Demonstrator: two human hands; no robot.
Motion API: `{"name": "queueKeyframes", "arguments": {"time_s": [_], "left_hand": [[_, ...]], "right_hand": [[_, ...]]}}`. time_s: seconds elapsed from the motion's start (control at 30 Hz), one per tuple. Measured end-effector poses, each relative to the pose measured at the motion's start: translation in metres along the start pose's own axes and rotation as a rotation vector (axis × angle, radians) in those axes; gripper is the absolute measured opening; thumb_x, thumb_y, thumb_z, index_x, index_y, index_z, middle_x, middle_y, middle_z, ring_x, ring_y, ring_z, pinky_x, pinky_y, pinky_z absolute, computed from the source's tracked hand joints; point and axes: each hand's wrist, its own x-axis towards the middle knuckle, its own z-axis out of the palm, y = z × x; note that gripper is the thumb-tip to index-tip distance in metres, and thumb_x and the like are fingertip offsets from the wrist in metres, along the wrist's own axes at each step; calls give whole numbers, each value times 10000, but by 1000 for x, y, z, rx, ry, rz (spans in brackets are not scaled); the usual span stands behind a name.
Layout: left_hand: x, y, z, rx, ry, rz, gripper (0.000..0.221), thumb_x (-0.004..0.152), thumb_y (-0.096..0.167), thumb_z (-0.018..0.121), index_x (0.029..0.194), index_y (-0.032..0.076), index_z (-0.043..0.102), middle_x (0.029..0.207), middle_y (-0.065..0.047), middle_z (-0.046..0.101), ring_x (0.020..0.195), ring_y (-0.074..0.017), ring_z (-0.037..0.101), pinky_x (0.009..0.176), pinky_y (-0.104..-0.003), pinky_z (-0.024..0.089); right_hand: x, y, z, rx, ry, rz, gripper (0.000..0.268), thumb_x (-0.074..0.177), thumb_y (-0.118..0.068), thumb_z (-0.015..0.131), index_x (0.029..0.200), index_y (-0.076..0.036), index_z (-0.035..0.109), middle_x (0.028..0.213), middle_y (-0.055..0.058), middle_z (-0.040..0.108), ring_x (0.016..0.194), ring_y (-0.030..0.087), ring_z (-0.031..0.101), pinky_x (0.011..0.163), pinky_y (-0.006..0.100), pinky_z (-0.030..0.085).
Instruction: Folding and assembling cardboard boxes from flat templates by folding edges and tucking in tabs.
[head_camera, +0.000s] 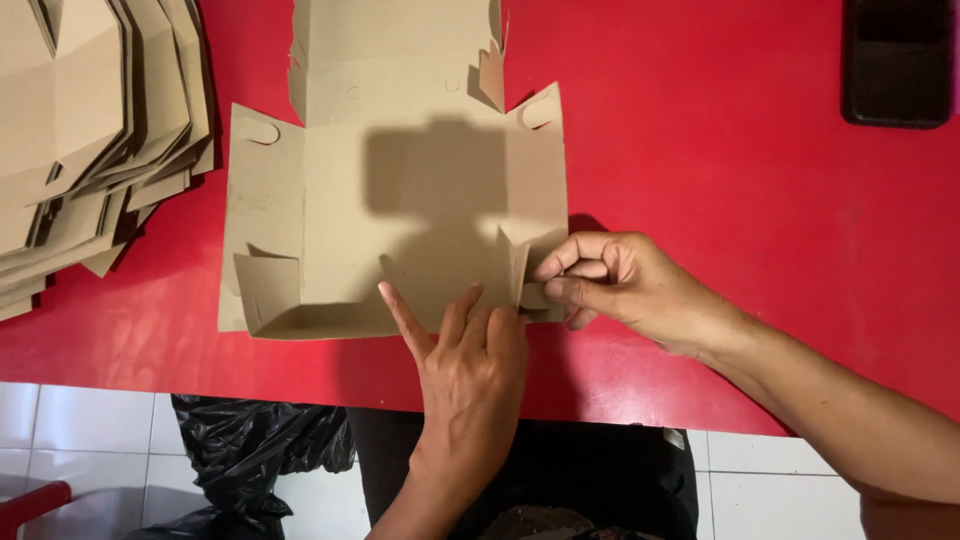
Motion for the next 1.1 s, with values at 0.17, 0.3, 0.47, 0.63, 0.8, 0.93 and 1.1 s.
{"name": "queueKeyframes", "arguments": {"time_s": [0.17,0.3,0.47,0.63,0.8,0.93,1.1], "left_hand": [[-1,0,5,5,10,-20,304,931,-37,712,779,84,479,635,-89,532,1021,-315,712,1108,-870,130],[2,2,1,-38,4,10,278,942,-19,711,791,77,498,644,-48,467,965,-316,721,1108,-869,138],[4,5,2,-22,-17,3,201,912,-39,658,802,91,551,677,-82,529,938,-299,705,1118,-851,176],[6,6,-3,-46,-21,32,200,926,-94,603,845,80,546,698,-83,489,1006,-326,711,1118,-854,152],[5,5,5,-188,32,-51,142,1002,58,652,1018,10,519,829,-143,676,1053,-275,738,1198,-757,107],[7,6,8,-164,46,-88,385,949,68,740,1215,-59,494,737,22,674,624,-163,657,1222,-700,195],[7,8,11,-149,56,-37,321,942,34,720,1200,-66,558,1040,-232,761,1032,-230,768,1198,-743,161]], "right_hand": [[-5,-4,15,98,77,-65,130,938,-69,703,1050,-4,713,728,108,764,675,176,722,661,300,611],[-9,-6,15,91,86,-77,144,937,-82,705,1060,-10,692,700,110,765,626,151,693,663,288,620],[-11,-13,12,26,89,-67,62,939,-24,696,997,-24,675,684,134,763,606,168,705,632,292,611],[-11,-16,4,-14,34,-117,42,948,-42,687,975,-32,657,666,113,747,605,148,700,646,275,604],[-11,-17,6,9,13,-193,38,950,-42,686,958,-28,652,672,102,761,618,128,713,654,257,621],[-11,-19,7,16,-8,-181,75,950,-94,698,942,-35,652,692,103,772,639,128,706,646,264,594],[-12,-20,4,-1,-18,-171,108,933,-127,719,953,-47,649,702,108,779,642,135,710,651,257,579]]}}
